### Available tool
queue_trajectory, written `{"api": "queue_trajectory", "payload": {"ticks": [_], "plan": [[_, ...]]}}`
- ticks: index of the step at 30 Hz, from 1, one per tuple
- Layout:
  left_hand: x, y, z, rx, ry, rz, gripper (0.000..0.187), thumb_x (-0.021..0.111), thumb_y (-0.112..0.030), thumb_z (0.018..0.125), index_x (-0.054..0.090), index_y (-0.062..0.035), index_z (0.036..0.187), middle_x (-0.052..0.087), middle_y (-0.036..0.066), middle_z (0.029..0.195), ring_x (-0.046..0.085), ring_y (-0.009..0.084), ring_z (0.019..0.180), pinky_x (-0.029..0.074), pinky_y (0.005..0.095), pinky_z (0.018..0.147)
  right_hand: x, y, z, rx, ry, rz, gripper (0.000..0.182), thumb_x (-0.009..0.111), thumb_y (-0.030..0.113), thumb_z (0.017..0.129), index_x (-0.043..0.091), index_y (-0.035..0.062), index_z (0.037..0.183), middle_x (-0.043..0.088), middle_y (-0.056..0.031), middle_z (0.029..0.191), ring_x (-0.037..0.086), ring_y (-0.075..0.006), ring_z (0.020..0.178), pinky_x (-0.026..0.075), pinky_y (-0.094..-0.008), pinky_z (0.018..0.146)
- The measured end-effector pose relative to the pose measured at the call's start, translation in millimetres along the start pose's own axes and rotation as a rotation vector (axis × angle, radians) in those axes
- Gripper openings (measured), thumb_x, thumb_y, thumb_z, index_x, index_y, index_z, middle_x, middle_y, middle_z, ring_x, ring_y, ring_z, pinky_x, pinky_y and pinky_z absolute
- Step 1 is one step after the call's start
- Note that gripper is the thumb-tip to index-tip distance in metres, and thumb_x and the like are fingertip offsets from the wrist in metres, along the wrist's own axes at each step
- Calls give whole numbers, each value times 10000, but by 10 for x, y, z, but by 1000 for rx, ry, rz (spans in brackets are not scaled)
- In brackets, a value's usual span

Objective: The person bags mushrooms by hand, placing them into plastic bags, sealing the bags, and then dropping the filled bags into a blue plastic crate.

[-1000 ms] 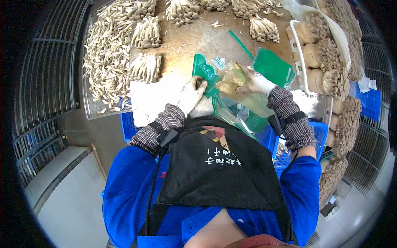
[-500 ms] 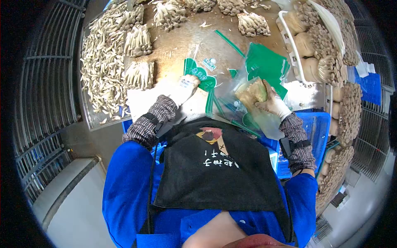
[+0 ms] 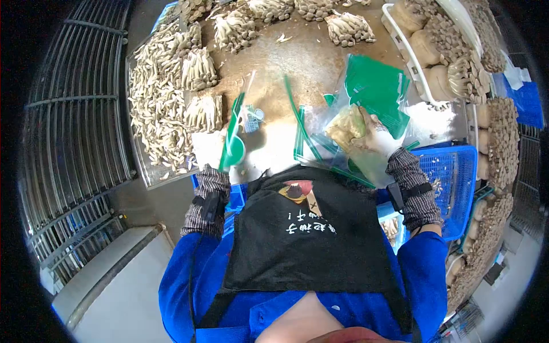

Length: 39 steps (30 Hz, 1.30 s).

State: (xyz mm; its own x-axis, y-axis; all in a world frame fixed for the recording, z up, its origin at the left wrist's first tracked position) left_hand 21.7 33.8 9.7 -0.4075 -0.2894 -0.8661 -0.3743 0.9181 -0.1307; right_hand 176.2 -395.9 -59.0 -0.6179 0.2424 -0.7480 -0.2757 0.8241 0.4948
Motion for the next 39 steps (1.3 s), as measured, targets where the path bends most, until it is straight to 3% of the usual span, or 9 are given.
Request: {"api": "queue_trajectory", "payload": {"ticks": [2,5,6,14,18,24,28,34,39], "plan": [[-120,-29,46,-39,85,192,455,532,-483,974,667,-185,1290,672,144,1249,632,230,1130,484,409,987,34,-48,37,-14,3,-5,1165,861,408,700,185,67,1585,488,-338,1363,511,-471,1269,430,-454,1078],[1364,805,1060,-169,74,-769,515,515,-449,986,607,-116,1368,664,192,1285,629,275,1185,420,378,1066,50,-54,68,-4,34,-26,1161,848,412,714,165,75,1591,481,-348,1363,517,-484,1258,437,-463,1072],[1143,580,1092,-53,-56,-748,409,614,-279,968,642,57,1200,722,177,1026,682,252,934,527,348,839,70,-76,76,-13,19,-22,1161,861,369,695,182,59,1584,489,-335,1357,519,-467,1258,433,-449,1075],[336,-277,1388,367,-751,37,260,607,-204,900,681,-63,1105,662,236,974,652,380,886,523,477,778,116,-181,71,-39,3,25,1155,843,403,721,158,76,1592,465,-358,1380,508,-484,1272,435,-449,1081],[71,-951,1102,610,-678,-94,265,625,-41,790,663,-24,1052,653,215,991,644,385,897,524,461,781,124,-194,34,-48,-19,22,1160,850,404,712,170,69,1589,458,-347,1402,487,-474,1302,418,-440,1100],[844,-1849,569,650,88,-57,442,615,-404,958,536,-8,1139,587,264,1139,608,428,1057,463,534,900,156,-315,48,-71,-18,121,1151,851,412,721,182,43,1582,433,-316,1464,439,-461,1356,381,-439,1137],[1394,-1797,756,659,-118,-146,430,613,-391,956,537,-7,1135,569,252,1177,605,441,1008,484,517,864,141,-387,22,-112,-30,174,1150,875,376,714,199,26,1575,419,-301,1484,428,-428,1379,365,-429,1149],[1581,-1607,1075,552,213,-433,342,581,-271,955,578,-12,1179,642,251,1102,657,389,957,514,461,819,71,-384,-44,-137,-41,247,1132,883,347,712,218,22,1569,411,-284,1499,416,-409,1394,347,-424,1161],[1204,-1360,1024,281,189,-412,462,469,-374,1000,583,-118,1367,637,203,1287,614,308,1193,455,394,1032,71,-357,-52,-112,-48,194,1103,851,380,741,211,29,1569,414,-291,1494,410,-437,1391,345,-436,1163]]}}
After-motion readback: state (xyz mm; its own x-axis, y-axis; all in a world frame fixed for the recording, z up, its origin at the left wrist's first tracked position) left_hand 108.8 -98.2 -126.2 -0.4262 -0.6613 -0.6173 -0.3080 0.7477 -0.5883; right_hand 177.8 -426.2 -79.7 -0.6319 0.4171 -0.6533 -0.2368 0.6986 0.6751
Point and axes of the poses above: each hand's wrist, its own z-axis towards the middle knuckle, its own x-axis out of the palm, y = z × x, the point moved 3 cm from there along z, towards the middle knuckle
